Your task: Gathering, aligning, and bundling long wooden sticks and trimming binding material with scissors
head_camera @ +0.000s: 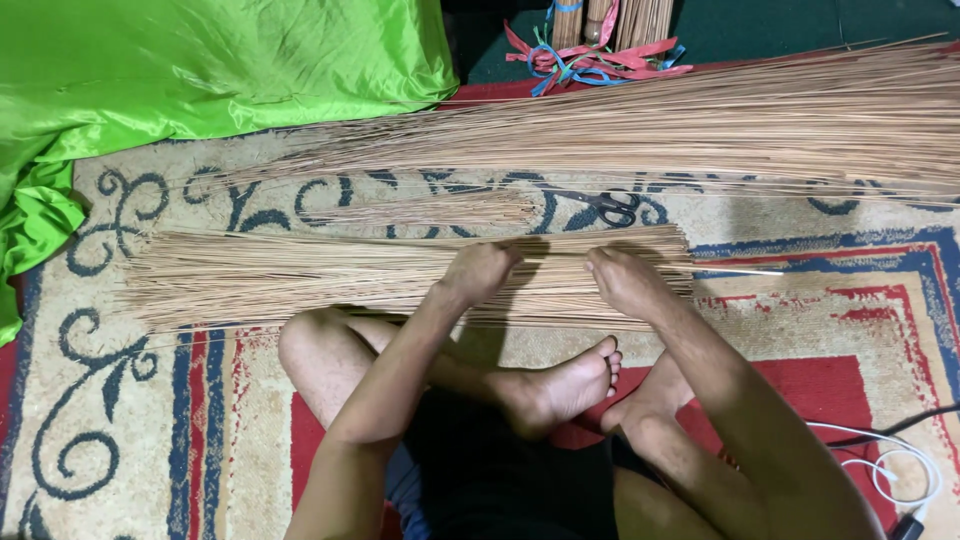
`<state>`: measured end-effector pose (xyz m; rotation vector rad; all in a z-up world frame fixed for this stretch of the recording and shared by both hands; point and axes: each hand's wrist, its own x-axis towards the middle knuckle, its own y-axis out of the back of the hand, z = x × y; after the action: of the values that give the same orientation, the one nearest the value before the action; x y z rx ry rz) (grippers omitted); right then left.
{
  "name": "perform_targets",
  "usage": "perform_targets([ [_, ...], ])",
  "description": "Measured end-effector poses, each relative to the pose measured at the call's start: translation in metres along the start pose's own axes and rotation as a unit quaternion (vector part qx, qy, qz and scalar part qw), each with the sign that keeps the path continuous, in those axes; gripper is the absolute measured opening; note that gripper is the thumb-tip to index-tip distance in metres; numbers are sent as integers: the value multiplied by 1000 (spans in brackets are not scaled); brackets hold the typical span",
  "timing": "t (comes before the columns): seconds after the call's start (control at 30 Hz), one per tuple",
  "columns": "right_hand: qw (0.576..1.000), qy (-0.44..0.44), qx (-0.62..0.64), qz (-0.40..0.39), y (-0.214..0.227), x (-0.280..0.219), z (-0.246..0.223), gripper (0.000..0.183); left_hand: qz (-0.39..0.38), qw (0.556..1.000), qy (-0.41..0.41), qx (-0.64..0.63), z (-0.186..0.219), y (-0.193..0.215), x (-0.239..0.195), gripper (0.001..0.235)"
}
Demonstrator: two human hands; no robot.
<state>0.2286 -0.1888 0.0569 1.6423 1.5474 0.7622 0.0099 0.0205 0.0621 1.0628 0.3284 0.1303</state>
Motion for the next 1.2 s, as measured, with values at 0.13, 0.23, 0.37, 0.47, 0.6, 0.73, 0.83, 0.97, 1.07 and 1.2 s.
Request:
perform_targets([
  [0.13,1000,-23,13,-8,11,-6,10,17,1,1000,14,12,-18,3,-10,21],
  [0.23,999,-23,27,-27,1,2,-3,21,14,1000,14,21,-8,-8,-8,26],
  [0.37,999,-1,26,-19,-15,19,-36,25,10,998,14,67,23,-17,9,28],
  [0.47,1000,4,25,-12,-3,21,-53,24,20,997,6,68,28,-16,14,28],
  [0.6,1000,-16,-7,-7,-1,10,-13,22,36,999,0,41,2,-7,-7,22],
  [0.73,999,-37,-16,2,9,-4,20,22,57,998,8,25,-27,-13,-13,21],
  [0.83,999,-33,-23,2,6,0,11,19,81,996,8,42,-23,-26,-9,18],
  [0.97,1000,-1,17,-11,-13,21,-28,20,68,995,5,72,12,-28,3,20],
  [1.07,1000,3,19,-14,-11,31,-49,19,57,995,-3,76,28,-22,8,19],
  [1.2,999,-24,23,-20,6,17,-32,20,92,994,-14,56,9,-23,4,16],
])
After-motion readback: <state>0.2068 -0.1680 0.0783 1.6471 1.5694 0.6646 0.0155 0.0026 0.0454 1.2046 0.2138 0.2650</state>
